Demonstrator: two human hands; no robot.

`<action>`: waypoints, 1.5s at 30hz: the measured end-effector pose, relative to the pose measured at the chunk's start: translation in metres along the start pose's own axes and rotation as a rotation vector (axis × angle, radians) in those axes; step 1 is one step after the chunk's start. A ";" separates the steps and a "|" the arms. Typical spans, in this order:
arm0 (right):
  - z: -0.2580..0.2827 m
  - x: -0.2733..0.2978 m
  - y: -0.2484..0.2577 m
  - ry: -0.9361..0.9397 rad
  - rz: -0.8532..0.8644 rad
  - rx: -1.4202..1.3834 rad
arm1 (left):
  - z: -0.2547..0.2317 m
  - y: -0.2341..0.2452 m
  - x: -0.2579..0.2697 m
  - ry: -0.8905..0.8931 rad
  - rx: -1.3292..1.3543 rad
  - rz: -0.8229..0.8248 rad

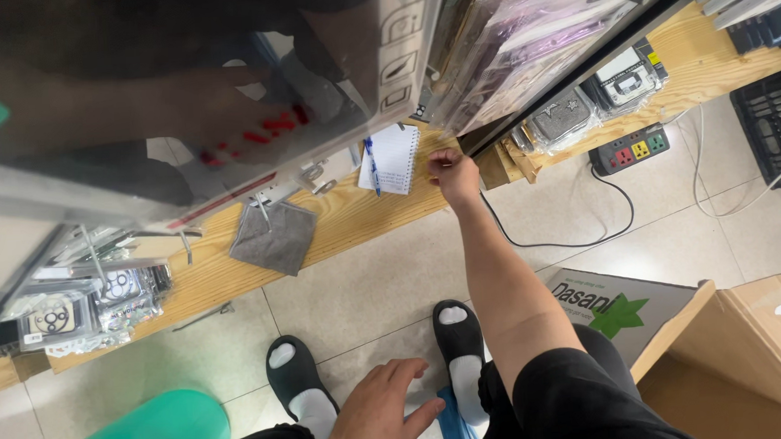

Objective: The person sits on a low stool and organizes packaged items, placing them into a cardboard box. They use a pen to write on a notepad, likely recording inventory details, and handle rubber bands and a cloth during the process.

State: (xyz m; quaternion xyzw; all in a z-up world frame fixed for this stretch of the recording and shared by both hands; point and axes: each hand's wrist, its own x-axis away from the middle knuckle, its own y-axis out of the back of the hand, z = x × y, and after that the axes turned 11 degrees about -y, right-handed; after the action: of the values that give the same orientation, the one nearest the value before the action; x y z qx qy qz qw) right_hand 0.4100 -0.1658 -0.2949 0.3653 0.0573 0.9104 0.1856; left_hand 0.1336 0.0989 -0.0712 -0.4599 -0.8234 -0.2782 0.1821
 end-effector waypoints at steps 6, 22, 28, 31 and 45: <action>0.048 0.012 0.034 0.003 0.094 0.518 | -0.006 0.001 0.006 -0.041 -0.007 -0.022; 0.069 0.001 0.089 0.118 0.067 0.895 | -0.017 0.002 0.011 -0.011 -0.013 0.012; 0.066 0.004 0.078 -0.065 0.223 0.653 | -0.017 0.000 0.008 -0.017 -0.025 -0.012; 0.066 0.000 0.072 -0.052 0.288 0.550 | -0.012 -0.002 0.005 -0.014 -0.031 -0.021; 0.065 0.003 0.086 -0.067 0.400 0.412 | -0.018 0.000 0.004 -0.017 -0.037 -0.032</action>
State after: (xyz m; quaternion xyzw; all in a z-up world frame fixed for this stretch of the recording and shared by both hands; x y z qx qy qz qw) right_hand 0.4270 -0.2456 -0.2250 0.4292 0.1616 0.8856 -0.0740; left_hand 0.1322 0.0905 -0.0550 -0.4524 -0.8269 -0.2921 0.1622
